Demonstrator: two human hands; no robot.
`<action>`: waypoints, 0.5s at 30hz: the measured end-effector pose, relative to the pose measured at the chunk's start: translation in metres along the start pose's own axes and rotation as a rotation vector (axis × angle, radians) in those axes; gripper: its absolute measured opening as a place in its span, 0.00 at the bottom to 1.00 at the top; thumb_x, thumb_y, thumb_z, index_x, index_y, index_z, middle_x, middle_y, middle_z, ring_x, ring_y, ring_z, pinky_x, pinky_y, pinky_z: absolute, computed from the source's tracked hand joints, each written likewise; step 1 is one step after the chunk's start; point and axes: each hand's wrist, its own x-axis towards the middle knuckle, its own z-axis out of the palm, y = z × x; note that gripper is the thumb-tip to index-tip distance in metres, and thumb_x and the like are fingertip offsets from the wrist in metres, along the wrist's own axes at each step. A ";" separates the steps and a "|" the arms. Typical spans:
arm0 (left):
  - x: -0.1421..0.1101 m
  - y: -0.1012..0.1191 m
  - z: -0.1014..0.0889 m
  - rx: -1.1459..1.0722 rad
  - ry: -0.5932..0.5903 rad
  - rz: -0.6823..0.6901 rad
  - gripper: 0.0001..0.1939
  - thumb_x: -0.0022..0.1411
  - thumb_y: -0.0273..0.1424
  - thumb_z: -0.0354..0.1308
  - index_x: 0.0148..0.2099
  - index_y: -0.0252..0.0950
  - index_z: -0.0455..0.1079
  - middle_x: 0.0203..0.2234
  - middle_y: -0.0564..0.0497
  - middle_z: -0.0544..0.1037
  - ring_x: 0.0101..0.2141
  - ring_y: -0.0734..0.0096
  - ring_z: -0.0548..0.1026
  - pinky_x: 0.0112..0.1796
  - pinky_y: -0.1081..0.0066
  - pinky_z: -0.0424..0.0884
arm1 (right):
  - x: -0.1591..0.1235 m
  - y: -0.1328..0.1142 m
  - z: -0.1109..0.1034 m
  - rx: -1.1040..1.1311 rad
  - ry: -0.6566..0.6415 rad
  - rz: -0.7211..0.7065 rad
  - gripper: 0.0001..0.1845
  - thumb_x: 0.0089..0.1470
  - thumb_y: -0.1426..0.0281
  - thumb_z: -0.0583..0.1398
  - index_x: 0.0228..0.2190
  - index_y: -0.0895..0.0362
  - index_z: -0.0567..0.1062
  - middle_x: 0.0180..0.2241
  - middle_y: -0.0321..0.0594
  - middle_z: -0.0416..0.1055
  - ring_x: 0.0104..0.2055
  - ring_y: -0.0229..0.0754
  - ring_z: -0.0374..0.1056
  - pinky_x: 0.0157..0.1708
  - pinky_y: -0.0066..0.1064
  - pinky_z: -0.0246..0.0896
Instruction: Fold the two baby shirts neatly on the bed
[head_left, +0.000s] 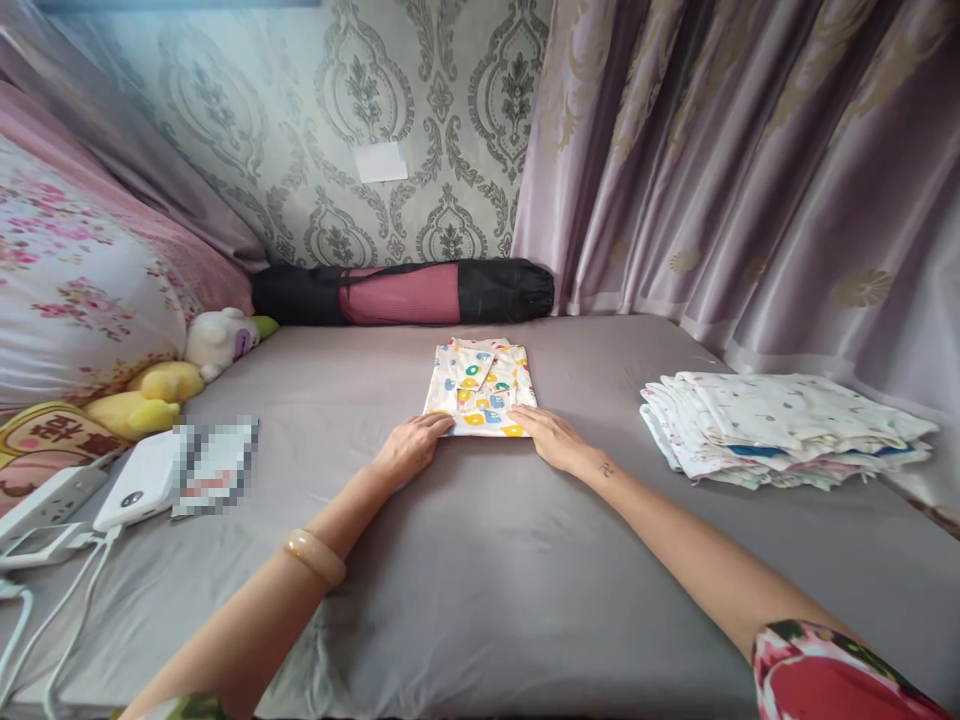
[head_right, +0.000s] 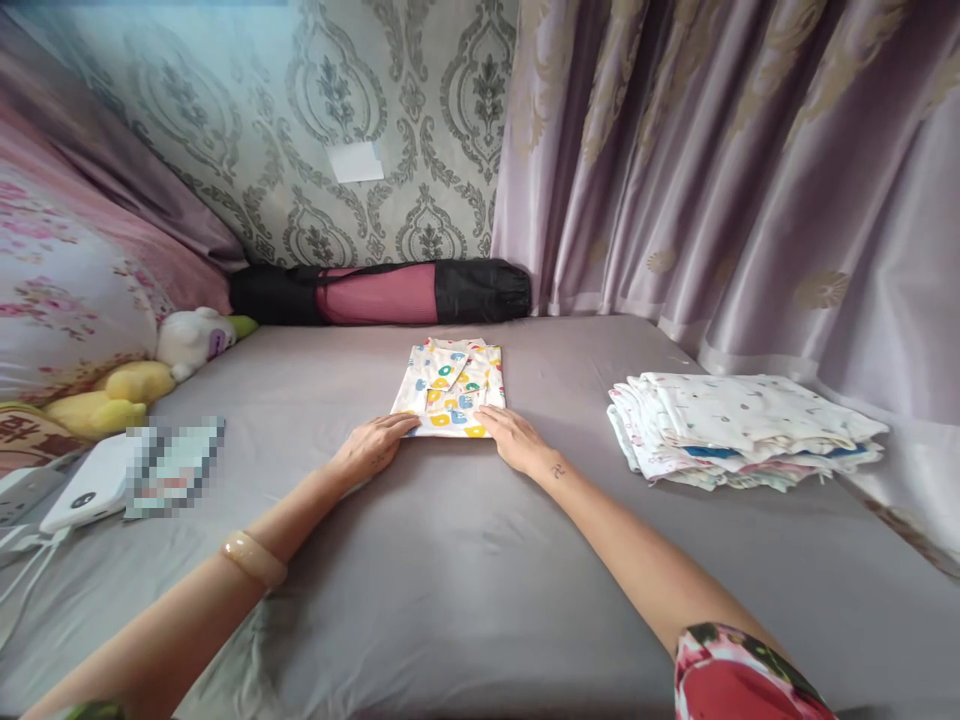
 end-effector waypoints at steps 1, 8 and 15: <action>-0.002 -0.003 0.000 0.005 -0.002 -0.008 0.28 0.60 0.18 0.43 0.59 0.39 0.66 0.57 0.47 0.72 0.57 0.67 0.70 0.56 0.66 0.68 | 0.000 0.003 0.001 0.010 -0.002 -0.011 0.35 0.54 0.86 0.44 0.60 0.61 0.66 0.62 0.48 0.62 0.65 0.43 0.56 0.64 0.41 0.55; -0.007 -0.005 -0.007 0.059 0.006 0.026 0.31 0.57 0.15 0.44 0.61 0.38 0.65 0.58 0.48 0.72 0.57 0.69 0.70 0.58 0.67 0.65 | -0.004 0.008 -0.016 0.041 -0.005 -0.067 0.36 0.53 0.86 0.45 0.61 0.56 0.66 0.61 0.46 0.64 0.64 0.44 0.59 0.63 0.45 0.56; -0.037 0.026 -0.035 -0.002 0.014 0.174 0.26 0.62 0.17 0.42 0.58 0.36 0.66 0.54 0.46 0.75 0.53 0.67 0.74 0.57 0.61 0.67 | -0.047 -0.021 -0.048 0.059 -0.087 -0.116 0.38 0.52 0.87 0.44 0.60 0.55 0.67 0.61 0.44 0.65 0.63 0.44 0.60 0.63 0.46 0.56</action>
